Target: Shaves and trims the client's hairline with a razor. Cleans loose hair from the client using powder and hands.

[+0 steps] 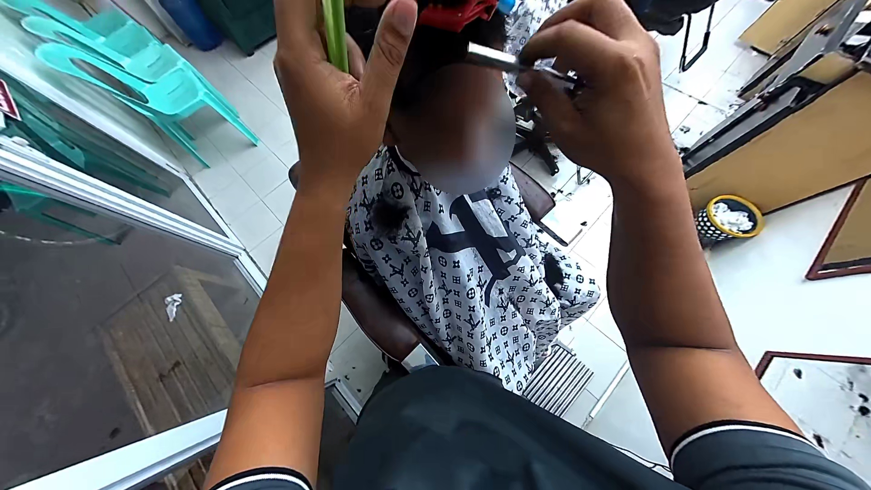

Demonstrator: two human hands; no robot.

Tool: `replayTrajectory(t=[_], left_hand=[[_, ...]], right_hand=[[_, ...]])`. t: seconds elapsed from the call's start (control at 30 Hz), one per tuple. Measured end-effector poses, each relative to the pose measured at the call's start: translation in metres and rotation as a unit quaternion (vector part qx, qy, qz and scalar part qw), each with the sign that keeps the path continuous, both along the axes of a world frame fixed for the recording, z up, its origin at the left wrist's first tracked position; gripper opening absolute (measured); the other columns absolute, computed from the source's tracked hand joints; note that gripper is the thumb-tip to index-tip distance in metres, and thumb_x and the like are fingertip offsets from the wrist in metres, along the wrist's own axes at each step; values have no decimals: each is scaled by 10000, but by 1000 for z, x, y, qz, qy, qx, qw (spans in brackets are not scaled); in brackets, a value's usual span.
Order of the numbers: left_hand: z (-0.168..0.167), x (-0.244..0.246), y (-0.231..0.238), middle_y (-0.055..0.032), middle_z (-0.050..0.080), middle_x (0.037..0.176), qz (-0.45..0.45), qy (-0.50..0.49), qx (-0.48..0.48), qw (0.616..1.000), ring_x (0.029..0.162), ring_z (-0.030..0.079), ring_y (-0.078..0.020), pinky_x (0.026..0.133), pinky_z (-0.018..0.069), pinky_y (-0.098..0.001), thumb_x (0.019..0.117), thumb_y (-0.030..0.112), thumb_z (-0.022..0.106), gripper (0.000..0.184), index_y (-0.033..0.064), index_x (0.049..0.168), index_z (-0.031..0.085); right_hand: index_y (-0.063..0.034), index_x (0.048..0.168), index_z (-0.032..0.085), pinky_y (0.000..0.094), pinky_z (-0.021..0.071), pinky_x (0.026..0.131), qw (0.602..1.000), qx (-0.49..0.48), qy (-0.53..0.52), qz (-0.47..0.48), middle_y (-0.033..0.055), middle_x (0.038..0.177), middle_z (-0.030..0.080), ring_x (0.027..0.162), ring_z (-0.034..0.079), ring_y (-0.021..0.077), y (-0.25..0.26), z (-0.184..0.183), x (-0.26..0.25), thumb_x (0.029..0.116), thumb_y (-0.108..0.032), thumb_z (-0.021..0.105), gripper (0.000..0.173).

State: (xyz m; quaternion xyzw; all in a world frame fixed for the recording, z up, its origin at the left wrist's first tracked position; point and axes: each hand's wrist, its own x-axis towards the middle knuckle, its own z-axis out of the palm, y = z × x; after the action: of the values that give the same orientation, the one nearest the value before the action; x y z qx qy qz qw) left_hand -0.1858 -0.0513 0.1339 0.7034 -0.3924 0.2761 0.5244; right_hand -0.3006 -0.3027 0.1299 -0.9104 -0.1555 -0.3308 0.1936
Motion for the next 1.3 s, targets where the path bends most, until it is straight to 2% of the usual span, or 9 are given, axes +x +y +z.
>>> replayTrajectory(t=[0.1,0.2,0.3,0.4,0.47,0.5,0.6,0.87,1.3], left_hand=[[30,-20,-15,57,561,693,-45,-48,100,993,597,504,23,572,444,-183,981,390,676,375,32,872,654],[51,-28,-34,56,584,753,-39,-61,200,977,644,504,39,607,428,-158,984,417,653,358,68,914,691],[61,-25,-40,26,628,771,-21,-75,198,977,684,565,12,663,486,-201,992,327,650,291,53,912,703],[61,-17,-45,61,547,668,80,-84,185,976,584,498,-1,586,448,-226,961,400,674,343,92,812,657],[57,-13,-51,-87,633,847,146,-89,222,960,765,588,-168,742,492,-378,899,592,682,576,22,976,695],[55,-12,-54,-185,664,1077,165,-78,244,953,987,639,-266,900,511,-450,850,665,689,729,-1,1145,692],[45,-6,-57,-231,537,1379,193,-55,275,940,1250,556,-315,1050,451,-457,772,717,717,925,26,1375,591],[40,-2,-53,-160,640,1326,201,-40,296,933,1229,613,-242,1063,457,-427,831,643,701,924,19,1475,478],[38,2,-52,-124,686,1250,203,-44,296,932,1156,652,-205,1014,489,-415,831,664,684,904,37,1458,505]], right_hand=[[-61,1244,670,363,546,754,999,25,-21,19,111,937,698,803,661,169,3,4,-5,1094,-268,479,319],[33,1243,585,322,526,657,993,100,-51,36,63,797,609,680,591,118,4,0,-8,1108,-243,440,339],[67,1204,489,260,505,575,963,249,-89,56,-8,724,542,602,536,54,-6,-22,-8,1117,-195,401,290],[46,1256,482,273,522,558,928,368,-46,40,22,807,640,617,588,76,-6,-55,-6,1106,-179,425,276],[27,1213,547,281,550,617,909,416,-7,34,71,970,713,720,652,95,-1,-78,1,1074,-155,483,237],[22,1189,584,276,557,647,900,433,5,40,87,1048,712,771,663,93,2,-87,6,1056,-143,515,223],[-18,1160,658,238,539,639,876,479,30,47,89,1242,667,791,646,70,11,-101,21,1018,-151,583,209],[-28,1127,651,235,526,607,830,553,65,31,52,985,677,725,630,71,5,-93,40,1027,-159,598,173],[-43,1074,662,195,464,531,821,558,96,73,12,881,668,616,567,35,-7,-89,48,1014,-150,626,128]])
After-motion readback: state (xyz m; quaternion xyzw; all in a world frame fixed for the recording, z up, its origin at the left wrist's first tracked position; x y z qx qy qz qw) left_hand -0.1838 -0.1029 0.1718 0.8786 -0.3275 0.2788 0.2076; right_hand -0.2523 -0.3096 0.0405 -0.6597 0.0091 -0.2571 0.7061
